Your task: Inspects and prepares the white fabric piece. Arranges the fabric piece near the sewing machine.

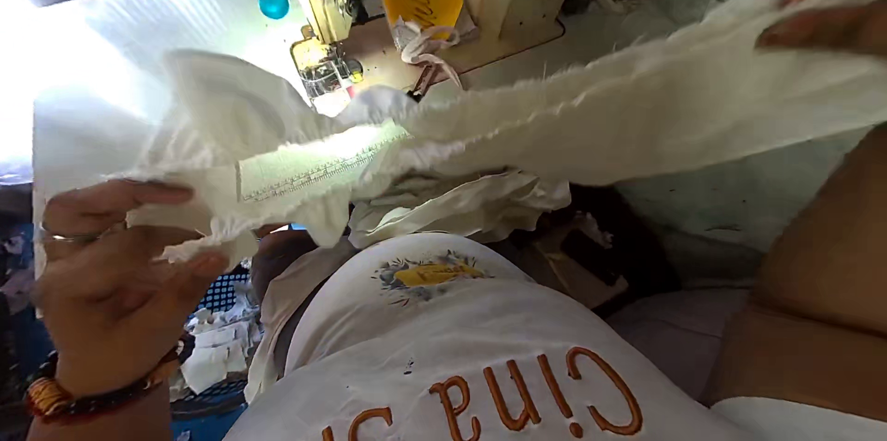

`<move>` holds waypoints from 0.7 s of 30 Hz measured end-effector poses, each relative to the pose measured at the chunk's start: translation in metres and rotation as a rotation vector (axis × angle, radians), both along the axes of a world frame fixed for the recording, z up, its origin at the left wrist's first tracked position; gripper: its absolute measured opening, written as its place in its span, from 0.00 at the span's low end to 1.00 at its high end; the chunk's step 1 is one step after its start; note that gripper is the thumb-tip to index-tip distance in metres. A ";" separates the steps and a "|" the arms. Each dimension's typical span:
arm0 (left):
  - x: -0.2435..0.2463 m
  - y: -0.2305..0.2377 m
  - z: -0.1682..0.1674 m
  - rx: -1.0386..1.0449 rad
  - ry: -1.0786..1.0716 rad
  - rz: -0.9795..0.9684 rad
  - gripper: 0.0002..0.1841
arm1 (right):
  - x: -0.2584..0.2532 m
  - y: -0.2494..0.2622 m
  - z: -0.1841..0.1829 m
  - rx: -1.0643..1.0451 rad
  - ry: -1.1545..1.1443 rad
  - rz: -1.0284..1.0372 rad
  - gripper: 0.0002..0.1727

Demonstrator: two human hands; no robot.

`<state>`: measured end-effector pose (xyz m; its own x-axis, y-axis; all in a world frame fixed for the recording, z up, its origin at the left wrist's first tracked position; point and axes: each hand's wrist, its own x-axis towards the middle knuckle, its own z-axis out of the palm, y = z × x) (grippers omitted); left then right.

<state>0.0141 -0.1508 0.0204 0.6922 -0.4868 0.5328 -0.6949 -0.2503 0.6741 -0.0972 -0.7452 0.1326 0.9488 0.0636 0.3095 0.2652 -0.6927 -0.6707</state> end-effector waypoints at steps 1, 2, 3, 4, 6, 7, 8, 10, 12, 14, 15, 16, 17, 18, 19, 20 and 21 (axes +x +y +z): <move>0.001 -0.001 -0.004 -0.085 0.063 -0.048 0.09 | -0.002 -0.001 -0.010 -0.030 0.023 0.057 0.10; 0.004 -0.001 -0.007 -0.141 0.124 -0.103 0.07 | -0.005 -0.003 -0.022 -0.039 0.050 0.085 0.11; 0.006 -0.003 -0.010 -0.149 0.189 -0.154 0.05 | -0.008 -0.002 -0.033 -0.030 0.079 0.084 0.11; 0.006 -0.009 -0.011 -0.111 0.261 -0.196 0.06 | -0.013 0.001 -0.044 -0.009 0.119 0.057 0.11; -0.005 -0.028 -0.021 -0.011 0.418 -0.194 0.05 | -0.024 0.006 -0.066 0.040 0.217 -0.030 0.10; -0.011 -0.033 -0.034 0.047 0.461 -0.164 0.05 | -0.030 0.005 -0.079 0.057 0.263 -0.057 0.09; -0.017 -0.035 -0.050 0.100 0.478 -0.155 0.07 | -0.039 0.003 -0.093 0.073 0.301 -0.071 0.08; -0.027 -0.035 -0.068 0.152 0.458 -0.144 0.10 | -0.061 -0.007 -0.115 0.121 0.335 -0.072 0.08; -0.035 -0.032 -0.060 0.113 0.398 -0.123 0.09 | -0.085 -0.022 -0.125 0.190 0.305 -0.038 0.08; -0.039 -0.023 -0.034 -0.013 0.426 -0.224 0.06 | -0.099 -0.021 -0.113 0.221 0.264 0.021 0.07; -0.039 -0.019 -0.019 -0.103 0.484 -0.324 0.06 | -0.102 -0.010 -0.099 0.284 0.249 0.013 0.06; -0.040 -0.018 -0.004 -0.197 0.561 -0.436 0.10 | -0.102 0.002 -0.087 0.359 0.236 -0.009 0.07; -0.040 -0.019 0.010 -0.255 0.637 -0.526 0.13 | -0.101 0.010 -0.080 0.407 0.228 -0.015 0.08; -0.036 -0.018 0.017 -0.270 0.678 -0.573 0.13 | -0.100 0.013 -0.079 0.415 0.227 -0.001 0.07; -0.030 -0.015 0.016 -0.231 0.676 -0.564 0.12 | -0.096 0.016 -0.080 0.396 0.220 -0.004 0.07; -0.021 -0.013 0.009 -0.136 0.637 -0.499 0.11 | -0.090 0.018 -0.084 0.352 0.208 -0.016 0.08; -0.014 -0.017 0.000 -0.006 0.570 -0.365 0.13 | -0.083 0.016 -0.092 0.280 0.203 -0.033 0.07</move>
